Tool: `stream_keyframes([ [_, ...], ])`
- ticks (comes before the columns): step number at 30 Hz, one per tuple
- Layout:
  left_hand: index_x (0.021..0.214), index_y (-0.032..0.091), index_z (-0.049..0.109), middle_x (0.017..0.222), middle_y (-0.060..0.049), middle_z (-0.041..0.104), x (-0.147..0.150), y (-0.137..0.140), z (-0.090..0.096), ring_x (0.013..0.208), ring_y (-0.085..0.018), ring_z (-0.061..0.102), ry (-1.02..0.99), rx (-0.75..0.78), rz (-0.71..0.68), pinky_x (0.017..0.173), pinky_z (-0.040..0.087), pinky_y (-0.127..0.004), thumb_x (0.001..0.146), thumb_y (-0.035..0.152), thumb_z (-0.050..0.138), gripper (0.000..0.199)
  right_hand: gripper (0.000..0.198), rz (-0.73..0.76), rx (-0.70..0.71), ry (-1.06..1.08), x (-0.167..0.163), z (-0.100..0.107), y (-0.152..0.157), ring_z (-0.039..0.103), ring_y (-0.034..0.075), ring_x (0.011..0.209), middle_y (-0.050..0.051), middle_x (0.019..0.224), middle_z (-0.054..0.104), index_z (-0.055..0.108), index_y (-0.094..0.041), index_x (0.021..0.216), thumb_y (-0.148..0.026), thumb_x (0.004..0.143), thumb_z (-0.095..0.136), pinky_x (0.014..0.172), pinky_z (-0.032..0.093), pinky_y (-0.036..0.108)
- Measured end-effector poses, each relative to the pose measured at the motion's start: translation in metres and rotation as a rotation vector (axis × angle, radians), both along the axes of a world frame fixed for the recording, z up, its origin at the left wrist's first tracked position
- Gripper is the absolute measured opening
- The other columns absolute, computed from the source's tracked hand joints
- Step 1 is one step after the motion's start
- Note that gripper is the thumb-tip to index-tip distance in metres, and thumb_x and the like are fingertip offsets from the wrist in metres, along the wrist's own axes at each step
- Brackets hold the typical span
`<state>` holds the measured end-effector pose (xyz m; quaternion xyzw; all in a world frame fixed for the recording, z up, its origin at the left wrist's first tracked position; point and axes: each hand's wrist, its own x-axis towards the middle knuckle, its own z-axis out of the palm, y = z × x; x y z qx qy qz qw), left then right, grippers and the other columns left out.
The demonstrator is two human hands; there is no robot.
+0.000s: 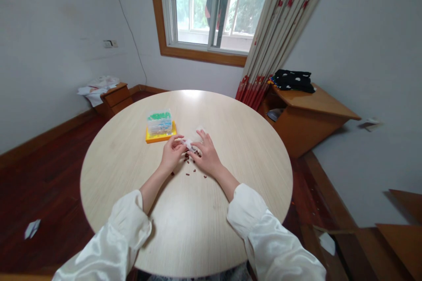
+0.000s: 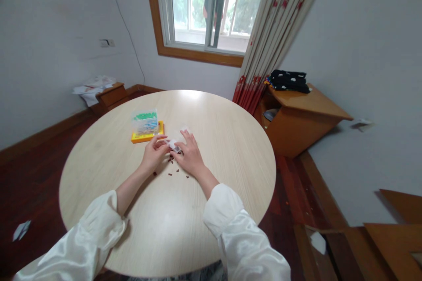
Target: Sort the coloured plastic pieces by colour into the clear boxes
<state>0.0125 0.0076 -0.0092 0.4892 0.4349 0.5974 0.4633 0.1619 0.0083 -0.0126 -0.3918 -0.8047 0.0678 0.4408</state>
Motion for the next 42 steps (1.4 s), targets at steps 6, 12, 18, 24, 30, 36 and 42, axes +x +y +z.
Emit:
stream_keyframes([
  [6, 0.097, 0.017, 0.055, 0.081, -0.003, 0.065, -0.001, 0.002, -0.005, 0.070, -0.015, 0.065, 0.015, -0.029, -0.018, 0.075, 0.053, -0.034, 0.064, 0.031, 0.067, 0.038, 0.020, -0.167, 0.043, -0.102, 0.020, -0.002, 0.013, 0.050, 0.021, 0.119, 0.009, 0.113, 0.064, 0.065, -0.018, 0.089, -0.018, 0.087, 0.045, 0.110, 0.022, 0.049],
  [12, 0.089, 0.015, 0.057, 0.081, -0.005, 0.062, -0.019, 0.009, -0.006, 0.074, -0.016, 0.062, 0.252, 0.124, 0.203, 0.075, 0.052, -0.034, 0.074, 0.031, 0.056, 0.022, 0.022, -0.541, -0.036, -0.061, 0.086, -0.016, 0.044, 0.049, 0.024, 0.117, 0.010, 0.107, 0.066, 0.066, -0.017, 0.082, -0.013, 0.082, 0.044, 0.108, 0.014, 0.054],
  [18, 0.103, 0.017, 0.058, 0.104, -0.010, 0.056, -0.054, 0.016, 0.005, 0.101, -0.022, 0.053, 0.679, 0.368, 0.558, 0.093, 0.043, -0.039, 0.078, 0.021, 0.048, 0.027, 0.022, -0.664, -0.092, -0.129, 0.101, -0.033, 0.056, 0.050, 0.027, 0.113, 0.012, 0.104, 0.066, 0.066, -0.016, 0.084, -0.010, 0.075, 0.047, 0.104, 0.012, 0.056],
  [24, 0.135, 0.016, 0.036, 0.144, -0.018, 0.020, -0.083, 0.027, -0.002, 0.134, -0.035, 0.018, 0.959, 0.337, 0.578, 0.109, 0.015, -0.051, 0.075, 0.022, 0.055, 0.064, 0.030, -0.616, -0.055, -0.120, 0.081, -0.024, 0.049, 0.048, 0.025, 0.113, 0.013, 0.116, 0.060, 0.062, -0.016, 0.102, -0.013, 0.076, 0.047, 0.103, 0.015, 0.051],
  [30, 0.129, 0.017, 0.040, 0.144, -0.018, 0.020, -0.082, 0.035, -0.007, 0.134, -0.034, 0.017, 0.967, 0.324, 0.586, 0.108, 0.014, -0.052, 0.077, 0.025, 0.054, 0.054, 0.028, -0.542, -0.061, -0.094, 0.069, -0.019, 0.044, 0.050, 0.024, 0.110, 0.013, 0.114, 0.060, 0.063, -0.016, 0.099, -0.013, 0.078, 0.044, 0.102, 0.018, 0.048],
  [36, 0.101, 0.018, 0.050, 0.143, -0.018, 0.020, -0.077, 0.032, -0.001, 0.136, -0.031, 0.016, 0.907, 0.373, 0.618, 0.109, 0.016, -0.050, 0.078, 0.028, 0.055, 0.026, 0.025, -0.499, -0.047, -0.054, 0.066, -0.017, 0.042, 0.052, 0.024, 0.107, 0.012, 0.110, 0.061, 0.064, -0.016, 0.094, -0.014, 0.078, 0.044, 0.098, 0.024, 0.045],
  [42, 0.105, 0.018, 0.047, 0.138, -0.019, 0.031, -0.082, 0.035, -0.003, 0.132, -0.032, 0.025, 0.843, 0.393, 0.582, 0.106, 0.020, -0.053, 0.076, 0.032, 0.059, 0.035, 0.026, -0.437, -0.078, -0.022, 0.061, -0.017, 0.041, 0.053, 0.024, 0.106, 0.012, 0.109, 0.061, 0.065, -0.017, 0.094, -0.014, 0.078, 0.045, 0.096, 0.028, 0.044],
])
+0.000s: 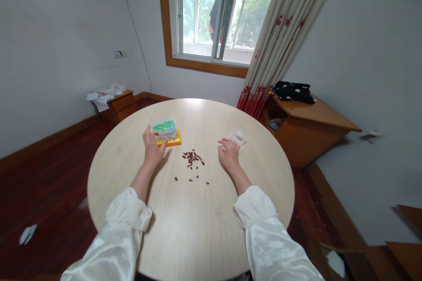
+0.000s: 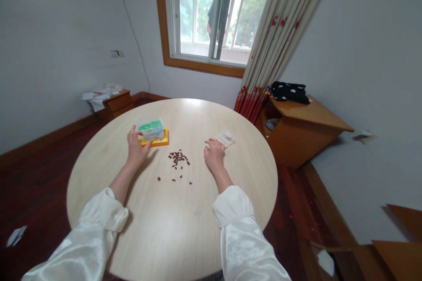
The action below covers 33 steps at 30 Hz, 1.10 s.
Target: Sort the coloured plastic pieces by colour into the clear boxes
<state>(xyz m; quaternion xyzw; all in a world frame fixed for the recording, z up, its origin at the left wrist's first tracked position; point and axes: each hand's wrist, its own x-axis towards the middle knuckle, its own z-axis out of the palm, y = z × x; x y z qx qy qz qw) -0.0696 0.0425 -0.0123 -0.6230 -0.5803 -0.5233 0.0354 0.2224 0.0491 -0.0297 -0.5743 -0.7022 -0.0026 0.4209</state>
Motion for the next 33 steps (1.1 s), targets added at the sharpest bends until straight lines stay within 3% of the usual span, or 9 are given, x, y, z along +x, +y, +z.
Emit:
stream_keyframes([
  [4, 0.125, 0.020, 0.040, 0.140, -0.018, 0.029, -0.004, 0.002, -0.003, 0.133, -0.032, 0.023, -0.006, -0.018, 0.037, 0.107, 0.019, -0.053, 0.074, 0.029, 0.062, 0.056, 0.026, 0.041, -0.006, 0.014, -0.005, 0.000, -0.001, 0.053, 0.025, 0.106, 0.012, 0.109, 0.061, 0.065, -0.017, 0.094, -0.014, 0.078, 0.045, 0.095, 0.030, 0.045],
  [10, 0.110, 0.018, 0.056, 0.135, -0.016, 0.035, -0.007, 0.000, -0.001, 0.129, -0.030, 0.030, -0.017, -0.001, 0.074, 0.107, 0.025, -0.050, 0.081, 0.018, 0.047, 0.030, 0.026, 0.076, 0.008, 0.014, -0.008, 0.001, -0.003, 0.054, 0.025, 0.104, 0.012, 0.106, 0.062, 0.065, -0.016, 0.094, -0.014, 0.078, 0.045, 0.092, 0.034, 0.043],
  [20, 0.105, 0.019, 0.058, 0.125, -0.012, 0.042, -0.010, -0.001, 0.001, 0.122, -0.029, 0.038, -0.026, 0.048, 0.139, 0.103, 0.032, -0.047, 0.078, 0.017, 0.050, 0.028, 0.027, 0.104, 0.004, 0.032, -0.011, 0.001, -0.005, 0.054, 0.025, 0.102, 0.011, 0.104, 0.061, 0.066, -0.018, 0.094, -0.013, 0.078, 0.045, 0.089, 0.039, 0.044],
  [24, 0.099, 0.018, 0.059, 0.119, -0.011, 0.048, -0.012, -0.006, 0.012, 0.113, -0.027, 0.044, -0.019, 0.085, 0.161, 0.098, 0.036, -0.046, 0.077, 0.018, 0.052, 0.023, 0.024, 0.162, 0.012, 0.104, -0.016, 0.006, -0.009, 0.054, 0.025, 0.101, 0.013, 0.103, 0.061, 0.066, -0.016, 0.092, -0.014, 0.079, 0.046, 0.091, 0.040, 0.045],
  [26, 0.098, 0.019, 0.059, 0.117, -0.011, 0.050, -0.007, -0.012, 0.019, 0.110, -0.026, 0.046, -0.012, 0.110, 0.119, 0.095, 0.040, -0.044, 0.076, 0.018, 0.054, 0.022, 0.021, 0.236, 0.004, 0.198, -0.021, 0.012, -0.014, 0.055, 0.023, 0.100, 0.012, 0.101, 0.062, 0.066, -0.016, 0.092, -0.019, 0.080, 0.049, 0.093, 0.041, 0.043],
  [28, 0.099, 0.020, 0.059, 0.115, -0.010, 0.053, 0.002, -0.019, 0.025, 0.107, -0.024, 0.050, 0.008, 0.118, -0.015, 0.089, 0.045, -0.039, 0.077, 0.018, 0.053, 0.023, 0.024, 0.340, -0.047, 0.350, -0.028, 0.019, -0.021, 0.055, 0.021, 0.103, 0.011, 0.105, 0.062, 0.064, -0.017, 0.100, -0.027, 0.082, 0.052, 0.094, 0.043, 0.040],
  [33, 0.098, 0.021, 0.062, 0.111, -0.008, 0.058, 0.035, -0.036, 0.027, 0.103, -0.021, 0.056, 0.070, 0.023, -0.437, 0.090, 0.045, -0.036, 0.078, 0.015, 0.051, 0.023, 0.061, 0.634, -0.290, 0.681, -0.048, 0.026, -0.038, 0.049, 0.021, 0.119, 0.011, 0.133, 0.047, 0.043, -0.023, 0.131, -0.048, 0.078, 0.058, 0.091, 0.047, 0.035],
])
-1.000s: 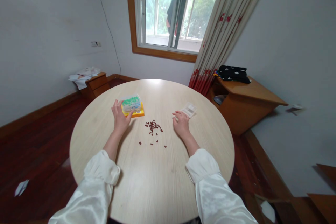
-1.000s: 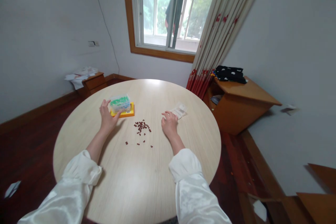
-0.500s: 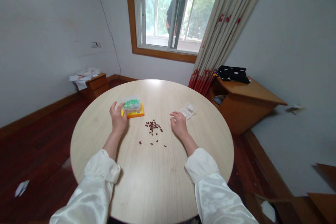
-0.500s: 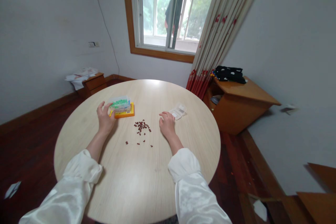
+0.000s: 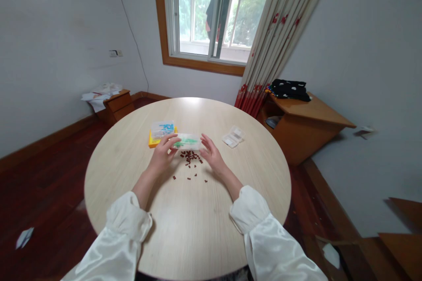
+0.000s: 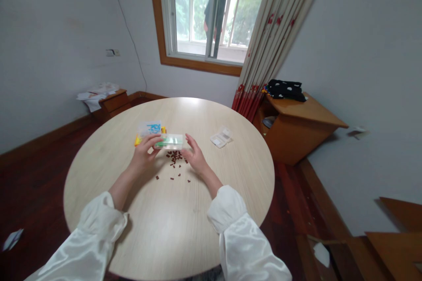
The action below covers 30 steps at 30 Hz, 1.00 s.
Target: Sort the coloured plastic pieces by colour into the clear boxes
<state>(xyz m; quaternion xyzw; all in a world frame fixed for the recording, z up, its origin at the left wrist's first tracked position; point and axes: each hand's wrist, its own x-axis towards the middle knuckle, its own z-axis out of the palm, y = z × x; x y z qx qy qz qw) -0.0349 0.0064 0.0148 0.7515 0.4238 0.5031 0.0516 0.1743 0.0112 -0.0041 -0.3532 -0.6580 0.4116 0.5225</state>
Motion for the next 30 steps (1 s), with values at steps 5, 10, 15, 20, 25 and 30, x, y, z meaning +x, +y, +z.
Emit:
stream_keyframes([
  [5, 0.094, 0.022, 0.065, 0.110, -0.008, 0.059, 0.020, -0.007, -0.002, 0.104, -0.022, 0.055, -0.113, -0.141, -0.169, 0.091, 0.044, -0.039, 0.075, 0.019, 0.058, 0.021, 0.054, -0.003, -0.023, 0.017, -0.005, -0.002, -0.003, 0.058, 0.020, 0.102, 0.010, 0.116, 0.057, 0.058, -0.018, 0.116, -0.045, 0.070, 0.067, 0.086, 0.050, 0.033],
  [10, 0.117, 0.023, 0.052, 0.119, -0.009, 0.053, 0.042, -0.010, -0.009, 0.104, -0.021, 0.054, -0.642, -0.451, -0.248, 0.087, 0.046, -0.035, 0.062, 0.034, 0.074, 0.061, 0.045, -0.065, -0.018, 0.080, -0.010, -0.004, -0.003, 0.059, 0.018, 0.095, 0.008, 0.106, 0.059, 0.061, -0.018, 0.107, -0.042, 0.070, 0.068, 0.084, 0.049, 0.032],
  [15, 0.127, 0.022, 0.042, 0.103, -0.005, 0.059, 0.056, -0.012, -0.017, 0.090, -0.015, 0.058, -0.982, -0.721, -0.392, 0.085, 0.045, -0.031, 0.064, 0.043, 0.073, 0.073, 0.033, -0.188, 0.142, -0.095, -0.015, -0.001, -0.012, 0.053, 0.022, 0.109, 0.009, 0.113, 0.057, 0.062, -0.020, 0.102, -0.038, 0.074, 0.065, 0.096, 0.043, 0.038],
  [20, 0.124, 0.019, 0.046, 0.096, -0.004, 0.060, 0.053, -0.011, -0.017, 0.085, -0.014, 0.057, -0.894, -0.711, -0.346, 0.079, 0.045, -0.026, 0.062, 0.041, 0.074, 0.071, 0.032, -0.128, 0.345, -0.347, -0.012, 0.003, -0.018, 0.054, 0.019, 0.113, 0.011, 0.118, 0.060, 0.058, -0.020, 0.114, -0.033, 0.087, 0.049, 0.098, 0.043, 0.036],
  [25, 0.123, 0.017, 0.047, 0.097, -0.004, 0.060, 0.051, -0.009, -0.018, 0.085, -0.014, 0.056, -0.836, -0.685, -0.343, 0.077, 0.044, -0.024, 0.064, 0.041, 0.073, 0.069, 0.035, -0.149, 0.466, -0.452, -0.013, -0.001, -0.017, 0.057, 0.020, 0.111, 0.013, 0.117, 0.062, 0.056, -0.016, 0.118, -0.032, 0.091, 0.040, 0.095, 0.046, 0.036],
  [30, 0.126, 0.017, 0.046, 0.102, -0.006, 0.061, 0.048, -0.008, -0.022, 0.090, -0.016, 0.058, -0.788, -0.686, -0.329, 0.081, 0.045, -0.028, 0.067, 0.041, 0.070, 0.067, 0.034, -0.184, 0.500, -0.498, -0.014, -0.001, -0.017, 0.061, 0.019, 0.103, 0.011, 0.109, 0.065, 0.059, -0.016, 0.110, -0.034, 0.093, 0.035, 0.089, 0.049, 0.033],
])
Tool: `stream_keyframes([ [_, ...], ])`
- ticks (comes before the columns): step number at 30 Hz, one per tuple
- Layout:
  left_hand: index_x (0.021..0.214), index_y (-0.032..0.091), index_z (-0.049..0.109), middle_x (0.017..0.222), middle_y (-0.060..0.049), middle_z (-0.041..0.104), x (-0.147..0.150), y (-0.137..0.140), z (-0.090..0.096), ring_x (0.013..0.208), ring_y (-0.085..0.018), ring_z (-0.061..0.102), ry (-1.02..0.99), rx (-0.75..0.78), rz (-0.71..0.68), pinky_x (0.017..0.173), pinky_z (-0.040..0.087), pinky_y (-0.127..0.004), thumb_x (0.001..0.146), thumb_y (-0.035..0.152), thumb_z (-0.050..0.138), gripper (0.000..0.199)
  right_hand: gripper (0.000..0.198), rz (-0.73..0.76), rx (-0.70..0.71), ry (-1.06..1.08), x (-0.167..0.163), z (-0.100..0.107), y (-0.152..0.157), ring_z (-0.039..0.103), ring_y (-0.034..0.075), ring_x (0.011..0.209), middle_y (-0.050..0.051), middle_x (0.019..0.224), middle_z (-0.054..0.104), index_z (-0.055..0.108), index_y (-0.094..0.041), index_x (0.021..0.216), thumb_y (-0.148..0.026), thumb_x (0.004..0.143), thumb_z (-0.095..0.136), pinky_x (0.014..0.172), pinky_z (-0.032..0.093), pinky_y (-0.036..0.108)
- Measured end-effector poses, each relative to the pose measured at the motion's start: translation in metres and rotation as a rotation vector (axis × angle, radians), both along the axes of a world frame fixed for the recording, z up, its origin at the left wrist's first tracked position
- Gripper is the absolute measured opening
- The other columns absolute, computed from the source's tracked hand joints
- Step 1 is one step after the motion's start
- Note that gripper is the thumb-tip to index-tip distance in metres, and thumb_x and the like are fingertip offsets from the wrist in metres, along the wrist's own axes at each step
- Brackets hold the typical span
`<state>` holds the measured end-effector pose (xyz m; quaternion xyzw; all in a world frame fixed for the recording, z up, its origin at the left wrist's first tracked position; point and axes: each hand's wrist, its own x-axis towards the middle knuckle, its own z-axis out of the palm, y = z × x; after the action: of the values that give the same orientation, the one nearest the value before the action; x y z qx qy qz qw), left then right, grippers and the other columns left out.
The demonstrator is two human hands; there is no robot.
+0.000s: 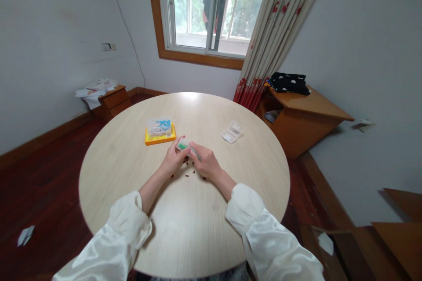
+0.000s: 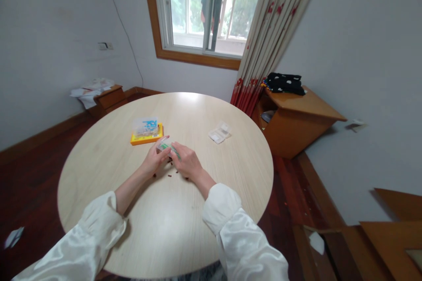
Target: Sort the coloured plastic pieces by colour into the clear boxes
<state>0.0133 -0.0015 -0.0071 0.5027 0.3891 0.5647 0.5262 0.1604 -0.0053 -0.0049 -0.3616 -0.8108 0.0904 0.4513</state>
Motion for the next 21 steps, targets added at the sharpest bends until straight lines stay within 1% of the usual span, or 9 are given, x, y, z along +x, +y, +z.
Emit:
stream_keyframes([
  [2, 0.126, 0.017, 0.046, 0.105, -0.007, 0.062, 0.000, -0.002, 0.002, 0.093, -0.018, 0.059, 0.042, 0.017, -0.011, 0.084, 0.045, -0.030, 0.068, 0.041, 0.069, 0.068, 0.035, -0.076, -0.039, 0.013, 0.003, 0.002, 0.001, 0.065, 0.017, 0.088, 0.009, 0.094, 0.069, 0.061, -0.017, 0.099, -0.033, 0.094, 0.031, 0.079, 0.050, 0.029],
  [4, 0.127, 0.016, 0.046, 0.109, -0.009, 0.063, 0.001, -0.006, 0.006, 0.098, -0.020, 0.059, 0.089, 0.032, -0.027, 0.088, 0.045, -0.033, 0.067, 0.040, 0.070, 0.069, 0.038, -0.156, -0.084, 0.024, 0.007, 0.004, 0.001, 0.064, 0.015, 0.072, 0.006, 0.076, 0.067, 0.061, -0.017, 0.087, -0.032, 0.095, 0.027, 0.068, 0.049, 0.026],
  [6, 0.130, 0.016, 0.043, 0.114, -0.010, 0.062, 0.002, -0.009, 0.010, 0.101, -0.022, 0.058, 0.092, 0.031, -0.048, 0.090, 0.045, -0.034, 0.066, 0.039, 0.071, 0.074, 0.037, -0.181, -0.091, 0.022, 0.010, 0.006, 0.002, 0.062, 0.015, 0.066, 0.005, 0.071, 0.065, 0.059, -0.018, 0.084, -0.032, 0.095, 0.026, 0.064, 0.047, 0.024],
  [10, 0.139, 0.019, 0.030, 0.127, -0.012, 0.055, 0.003, -0.009, 0.010, 0.112, -0.022, 0.055, -0.032, -0.009, -0.088, 0.095, 0.044, -0.036, 0.070, 0.037, 0.069, 0.081, 0.031, -0.172, -0.081, 0.099, 0.010, 0.005, 0.003, 0.064, 0.016, 0.078, 0.007, 0.087, 0.068, 0.057, -0.019, 0.098, -0.031, 0.095, 0.028, 0.070, 0.048, 0.026],
  [13, 0.139, 0.018, 0.029, 0.129, -0.014, 0.054, -0.001, -0.003, 0.005, 0.115, -0.023, 0.053, -0.063, -0.038, -0.081, 0.100, 0.040, -0.040, 0.071, 0.036, 0.068, 0.081, 0.030, -0.196, -0.081, 0.185, 0.010, 0.001, 0.007, 0.064, 0.018, 0.085, 0.008, 0.094, 0.067, 0.056, -0.019, 0.103, -0.029, 0.094, 0.030, 0.074, 0.048, 0.028],
  [15, 0.137, 0.017, 0.032, 0.128, -0.015, 0.055, -0.004, 0.001, 0.001, 0.116, -0.024, 0.053, -0.054, -0.030, -0.064, 0.101, 0.038, -0.043, 0.069, 0.036, 0.069, 0.080, 0.029, -0.209, -0.082, 0.222, 0.010, 0.000, 0.009, 0.063, 0.018, 0.088, 0.008, 0.096, 0.067, 0.056, -0.019, 0.104, -0.028, 0.094, 0.031, 0.077, 0.048, 0.030],
  [17, 0.133, 0.016, 0.039, 0.128, -0.016, 0.054, -0.006, 0.004, 0.000, 0.119, -0.026, 0.050, -0.032, 0.011, -0.037, 0.103, 0.036, -0.043, 0.067, 0.035, 0.071, 0.076, 0.029, -0.215, -0.081, 0.236, 0.012, -0.001, 0.012, 0.062, 0.019, 0.091, 0.008, 0.098, 0.066, 0.056, -0.019, 0.104, -0.026, 0.093, 0.030, 0.081, 0.048, 0.032],
  [19, 0.126, 0.015, 0.047, 0.130, -0.015, 0.053, -0.009, 0.005, 0.001, 0.122, -0.026, 0.048, 0.004, 0.065, -0.011, 0.106, 0.034, -0.043, 0.066, 0.034, 0.072, 0.068, 0.028, -0.229, -0.079, 0.232, 0.013, -0.003, 0.014, 0.060, 0.019, 0.093, 0.009, 0.097, 0.065, 0.056, -0.018, 0.102, -0.024, 0.093, 0.030, 0.083, 0.046, 0.033],
  [21, 0.121, 0.015, 0.053, 0.129, -0.015, 0.054, -0.010, 0.005, 0.004, 0.121, -0.025, 0.049, 0.055, 0.111, 0.007, 0.107, 0.032, -0.042, 0.066, 0.031, 0.071, 0.060, 0.028, -0.256, -0.091, 0.222, 0.014, -0.004, 0.016, 0.058, 0.020, 0.090, 0.009, 0.093, 0.064, 0.057, -0.018, 0.097, -0.024, 0.092, 0.030, 0.082, 0.046, 0.034],
])
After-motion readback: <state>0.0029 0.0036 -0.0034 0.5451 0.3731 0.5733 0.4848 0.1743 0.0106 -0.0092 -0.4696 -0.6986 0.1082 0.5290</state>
